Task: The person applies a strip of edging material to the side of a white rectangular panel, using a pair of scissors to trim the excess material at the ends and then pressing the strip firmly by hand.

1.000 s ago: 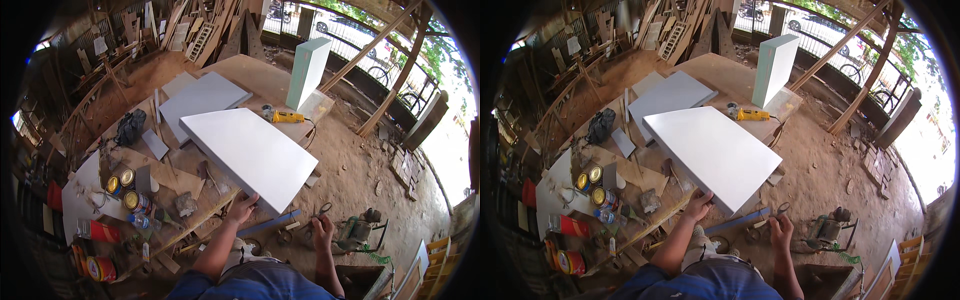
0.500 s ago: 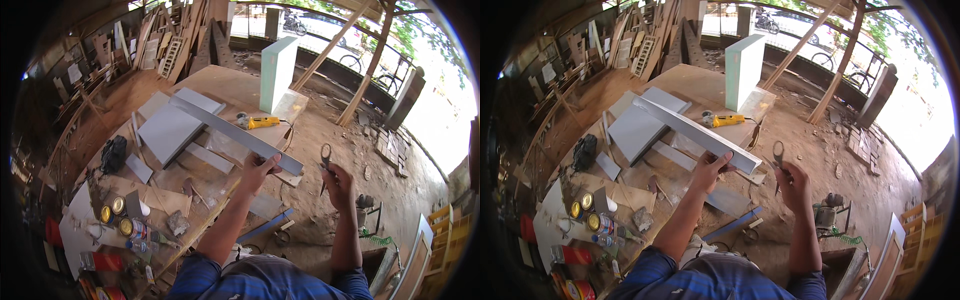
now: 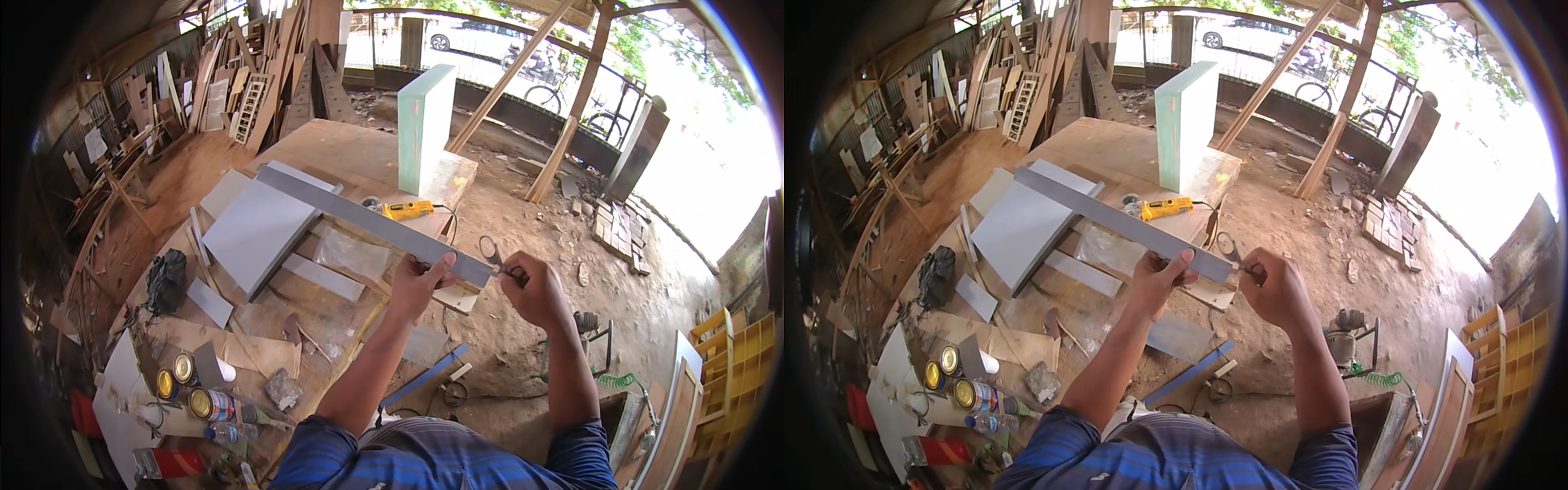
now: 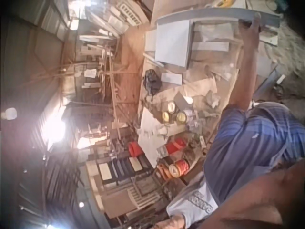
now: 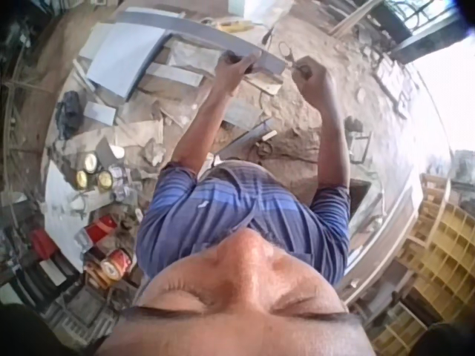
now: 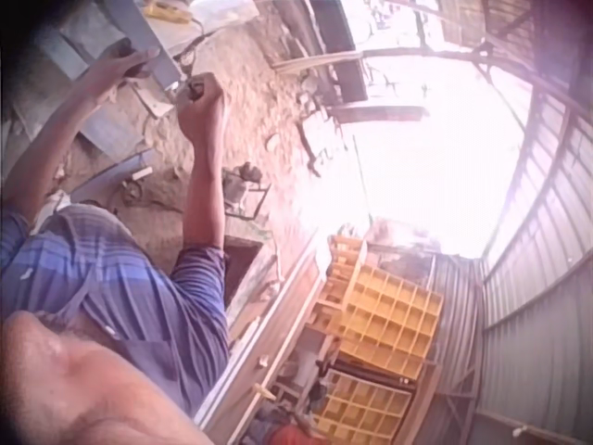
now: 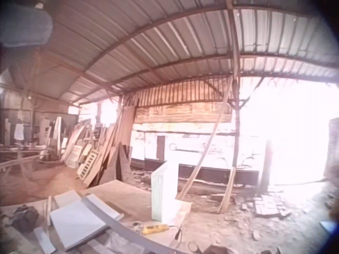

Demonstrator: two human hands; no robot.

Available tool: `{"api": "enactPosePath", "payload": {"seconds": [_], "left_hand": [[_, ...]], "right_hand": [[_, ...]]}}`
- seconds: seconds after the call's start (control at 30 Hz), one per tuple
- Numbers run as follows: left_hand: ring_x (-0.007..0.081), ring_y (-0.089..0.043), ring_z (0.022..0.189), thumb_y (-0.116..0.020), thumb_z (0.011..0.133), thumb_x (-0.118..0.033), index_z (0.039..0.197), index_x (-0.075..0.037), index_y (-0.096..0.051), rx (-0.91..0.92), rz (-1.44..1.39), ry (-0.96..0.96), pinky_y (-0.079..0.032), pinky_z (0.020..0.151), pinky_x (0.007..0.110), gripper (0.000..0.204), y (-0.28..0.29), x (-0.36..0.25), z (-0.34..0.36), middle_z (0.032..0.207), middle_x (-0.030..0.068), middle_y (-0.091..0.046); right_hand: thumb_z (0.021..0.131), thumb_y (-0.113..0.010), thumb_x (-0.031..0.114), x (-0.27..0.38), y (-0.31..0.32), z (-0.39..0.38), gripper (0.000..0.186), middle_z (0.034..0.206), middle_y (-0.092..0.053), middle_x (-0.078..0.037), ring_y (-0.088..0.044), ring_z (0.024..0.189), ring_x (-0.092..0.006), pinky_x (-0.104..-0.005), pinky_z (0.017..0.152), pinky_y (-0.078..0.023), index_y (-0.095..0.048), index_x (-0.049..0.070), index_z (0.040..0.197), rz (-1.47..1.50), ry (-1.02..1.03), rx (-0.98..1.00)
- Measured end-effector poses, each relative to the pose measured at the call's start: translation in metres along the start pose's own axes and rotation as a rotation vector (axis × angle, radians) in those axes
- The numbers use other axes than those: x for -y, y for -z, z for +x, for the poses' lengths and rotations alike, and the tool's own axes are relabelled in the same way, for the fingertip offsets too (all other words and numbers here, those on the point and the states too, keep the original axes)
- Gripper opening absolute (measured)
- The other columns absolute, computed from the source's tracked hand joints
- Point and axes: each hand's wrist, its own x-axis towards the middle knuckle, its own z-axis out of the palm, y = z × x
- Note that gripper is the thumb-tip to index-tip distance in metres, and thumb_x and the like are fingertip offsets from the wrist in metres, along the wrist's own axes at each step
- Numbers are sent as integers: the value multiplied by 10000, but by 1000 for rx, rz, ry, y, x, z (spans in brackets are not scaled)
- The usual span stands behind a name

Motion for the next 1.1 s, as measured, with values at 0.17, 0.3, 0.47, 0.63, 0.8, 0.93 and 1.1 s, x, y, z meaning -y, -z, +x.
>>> {"api": "enactPosePath", "payload": {"seconds": [0.17,0.3,0.47,0.63,0.8,0.93,1.1], "left_hand": [[124,-694,751,-824,884,-224,1073,39,-577,-5,1,-9,-603,687,260,407,-3,0,1,929,107,-699],[134,-698,756,-815,892,-224,1071,21,-587,-5,4,-6,-612,697,278,379,-2,3,3,929,100,-701],[157,-705,755,-788,914,-215,1069,-13,-615,-19,7,1,-618,705,306,308,-3,2,0,937,89,-710],[132,-693,750,-801,904,-205,1071,-2,-592,-9,-25,7,-614,709,280,336,-1,3,-1,927,77,-698],[109,-681,735,-802,904,-198,1062,-2,-585,-6,-26,21,-607,692,264,332,-2,0,-3,911,55,-691],[101,-676,724,-796,909,-199,1054,-6,-595,-16,-16,23,-604,682,264,314,-2,0,-5,899,46,-691],[118,-682,727,-795,909,-204,1064,-5,-608,-20,-17,22,-607,679,278,313,-2,-1,-6,923,59,-695]], "right_hand": [[871,-712,103,-9,-6,2,120,696,-619,-38,-551,626,-91,-282,604,-462,-655,13,925,81,42,-111],[880,-706,90,-6,-4,-5,101,705,-630,-46,-565,630,-98,-288,612,-473,-657,18,929,-9,141,-71],[851,-689,95,-7,-3,-8,113,757,-667,-127,-670,677,-272,-386,649,-525,-660,26,936,-47,144,-72],[860,-673,97,-10,-6,-10,95,799,-669,-130,-669,731,-302,-395,682,-526,-654,30,924,-75,273,-131],[863,-680,103,-8,-7,-19,99,795,-658,-143,-657,728,-326,-424,672,-510,-643,30,920,-111,294,-62],[856,-672,92,-11,-7,-13,94,798,-656,-145,-657,746,-334,-424,684,-512,-641,34,922,-136,285,-149],[851,-666,97,-12,-9,-15,102,811,-653,-139,-662,794,-339,-433,710,-521,-638,38,929,-148,367,-110]]}}
